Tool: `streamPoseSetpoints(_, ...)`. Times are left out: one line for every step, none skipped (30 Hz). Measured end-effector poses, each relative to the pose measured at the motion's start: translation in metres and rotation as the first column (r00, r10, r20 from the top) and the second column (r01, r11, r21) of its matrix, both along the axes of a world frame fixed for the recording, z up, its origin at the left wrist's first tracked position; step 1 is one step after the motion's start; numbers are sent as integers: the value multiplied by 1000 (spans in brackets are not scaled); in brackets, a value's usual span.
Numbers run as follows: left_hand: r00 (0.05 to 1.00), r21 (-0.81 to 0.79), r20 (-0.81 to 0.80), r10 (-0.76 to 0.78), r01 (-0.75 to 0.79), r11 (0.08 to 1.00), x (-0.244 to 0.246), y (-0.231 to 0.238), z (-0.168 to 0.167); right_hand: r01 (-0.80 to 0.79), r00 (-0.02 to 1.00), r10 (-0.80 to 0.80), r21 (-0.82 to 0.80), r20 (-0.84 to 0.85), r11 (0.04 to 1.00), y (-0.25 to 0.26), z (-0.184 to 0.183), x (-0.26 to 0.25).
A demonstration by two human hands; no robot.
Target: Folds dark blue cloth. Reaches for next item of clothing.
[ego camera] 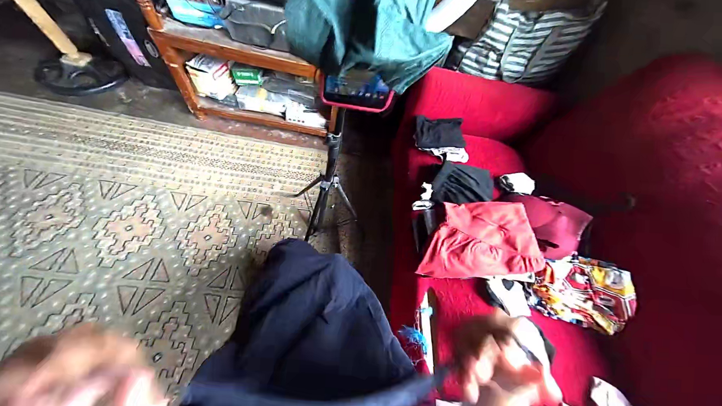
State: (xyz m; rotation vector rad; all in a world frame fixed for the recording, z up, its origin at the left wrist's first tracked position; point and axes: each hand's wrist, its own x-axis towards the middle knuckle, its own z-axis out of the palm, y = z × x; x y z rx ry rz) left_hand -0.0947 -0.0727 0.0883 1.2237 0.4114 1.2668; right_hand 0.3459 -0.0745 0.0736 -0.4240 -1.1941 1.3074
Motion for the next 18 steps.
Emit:
streamPoseSetpoints(986,-164,-48,157,-163,973,15,22,-21,111,994,-106,-179,34,978,24,-21,-9)
streamPoseSetpoints(955,-244,-158,251,-284,927,28,43,-52,209,977,-182,-314,112,926,47,-48,-15)
streamPoseSetpoints(932,-294,-275,238,-317,902,37,56,-90,296,947,-210,-403,244,866,65,-77,-18)
streamPoseSetpoints(941,-397,-291,169,-280,874,43,59,-129,374,894,-183,-455,410,808,74,-106,-22)
streamPoseSetpoints(947,-491,-307,95,-243,837,48,52,-164,414,809,-82,-465,582,782,73,-130,-25)
streamPoseSetpoints(930,-552,-363,53,-261,792,50,39,-190,402,701,44,-445,712,801,66,-146,-28)
streamPoseSetpoints(891,-589,-454,23,-319,743,50,24,-205,357,589,136,-407,797,841,53,-156,-32)
streamPoseSetpoints(855,-613,-519,30,-396,683,51,8,-209,314,505,164,-357,848,880,34,-166,-38)
streamPoseSetpoints(830,-619,-553,76,-470,629,52,-4,-209,301,459,111,-272,881,914,14,-178,-45)
streamPoseSetpoints(817,-612,-561,136,-520,596,53,-11,-207,327,443,-4,-157,897,932,-3,-191,-51)
streamPoseSetpoints(809,-584,-558,186,-542,605,52,-13,-205,379,433,-114,-66,894,923,-14,-201,-55)
streamPoseSetpoints(799,-523,-560,219,-547,653,51,-10,-201,431,435,-181,-27,882,902,-21,-206,-58)
streamPoseSetpoints(786,-447,-571,236,-539,714,49,-3,-199,468,452,-208,-32,868,883,-23,-207,-57)
streamPoseSetpoints(781,-385,-575,244,-521,762,46,8,-196,493,489,-224,-56,843,868,-21,-205,-55)
streamPoseSetpoints(788,-352,-561,253,-504,788,42,19,-192,502,550,-236,-91,801,860,-15,-202,-51)
streamPoseSetpoints(802,-358,-536,262,-497,790,39,30,-185,501,614,-254,-120,747,857,-8,-198,-48)
streamPoseSetpoints(818,-389,-511,266,-496,776,37,39,-178,490,673,-269,-142,689,860,-1,-193,-43)
streamPoseSetpoints(838,-438,-483,254,-482,759,34,48,-170,468,720,-270,-160,639,869,8,-188,-38)
